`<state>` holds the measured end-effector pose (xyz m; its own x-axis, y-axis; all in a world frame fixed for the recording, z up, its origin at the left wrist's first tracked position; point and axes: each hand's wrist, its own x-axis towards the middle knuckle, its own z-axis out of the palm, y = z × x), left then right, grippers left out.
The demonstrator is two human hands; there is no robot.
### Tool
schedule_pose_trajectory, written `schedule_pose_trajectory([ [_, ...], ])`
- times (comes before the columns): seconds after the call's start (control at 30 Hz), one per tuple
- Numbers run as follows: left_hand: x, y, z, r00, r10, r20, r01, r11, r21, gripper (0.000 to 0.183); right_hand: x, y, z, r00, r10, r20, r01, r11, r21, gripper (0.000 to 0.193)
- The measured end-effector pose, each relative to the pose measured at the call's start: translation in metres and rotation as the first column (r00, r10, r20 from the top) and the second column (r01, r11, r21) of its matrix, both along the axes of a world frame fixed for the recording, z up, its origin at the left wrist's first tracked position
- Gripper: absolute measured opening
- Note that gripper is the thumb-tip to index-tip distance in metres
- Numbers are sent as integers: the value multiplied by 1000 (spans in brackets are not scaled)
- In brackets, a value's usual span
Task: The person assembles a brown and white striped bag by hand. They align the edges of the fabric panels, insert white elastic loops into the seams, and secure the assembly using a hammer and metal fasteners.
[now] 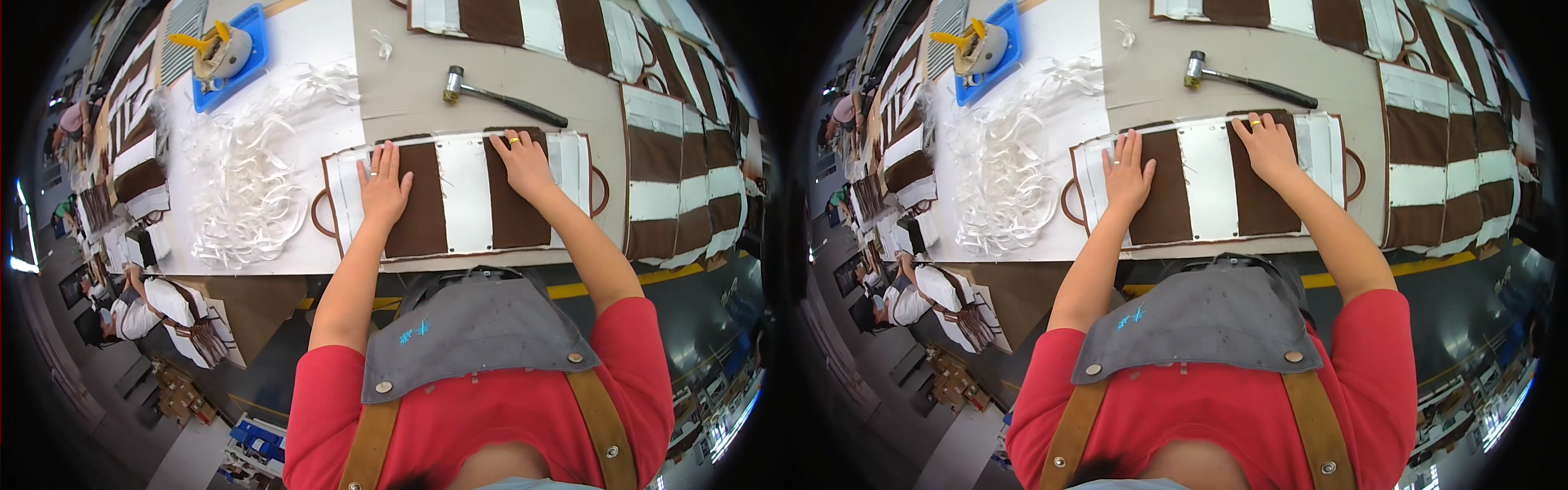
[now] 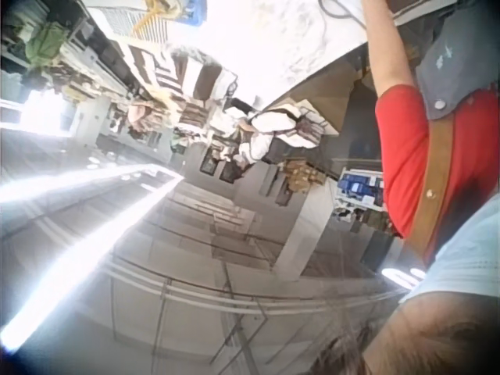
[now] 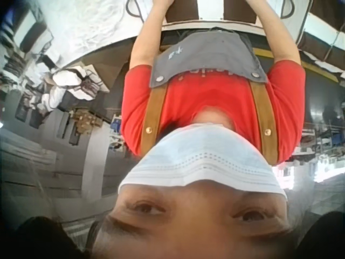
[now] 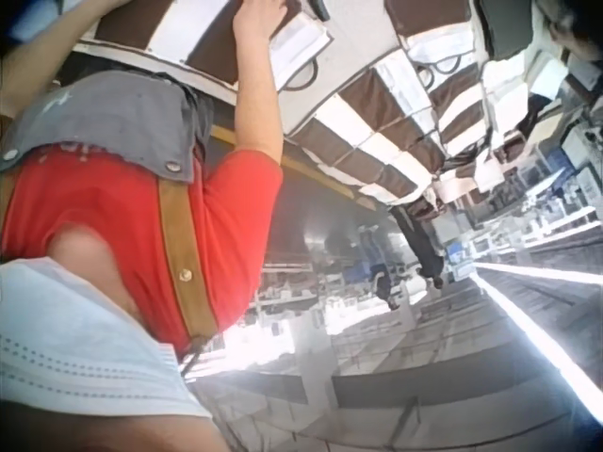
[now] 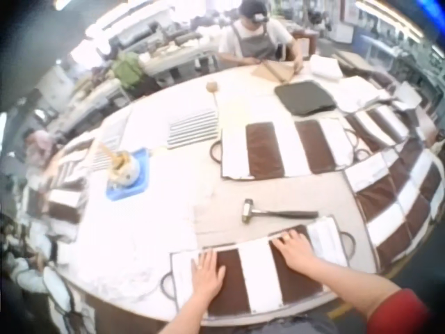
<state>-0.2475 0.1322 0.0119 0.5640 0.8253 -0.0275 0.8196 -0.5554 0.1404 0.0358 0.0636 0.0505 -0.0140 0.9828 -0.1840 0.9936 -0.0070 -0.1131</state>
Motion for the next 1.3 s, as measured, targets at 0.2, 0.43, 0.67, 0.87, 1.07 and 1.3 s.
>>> schedule_pose_trajectory([
  [0.2, -1, 8, 20, 989, 79, 123, -51, 975, -214, 58, -32, 119, 5, 945, 50, -324, 16, 980, 198, 22],
  [0.43, 0, 71, 58, 883, 81, 463, -70, 997, -41, 32, -81, 217, -10, 903, 213, -374, -74, 933, 351, 15],
  [0.67, -65, 157, 40, 967, 255, -27, -239, 935, 262, 42, -77, 190, 83, 435, -224, -872, 10, 970, -244, 22],
  [0.87, -77, 170, 23, 939, 332, -93, -301, 921, 247, 45, -33, 165, 111, 366, -205, -908, 11, 976, -217, 21],
  [1.07, -116, 175, 28, 842, 488, -228, -449, 870, 204, 36, 111, 110, 160, -172, -110, -979, 341, 926, -164, 18],
  [1.3, 24, 90, 150, 811, 175, 558, -38, 968, -249, 30, -8, 67, 163, 20, -355, -935, 230, 911, -341, 18],
])
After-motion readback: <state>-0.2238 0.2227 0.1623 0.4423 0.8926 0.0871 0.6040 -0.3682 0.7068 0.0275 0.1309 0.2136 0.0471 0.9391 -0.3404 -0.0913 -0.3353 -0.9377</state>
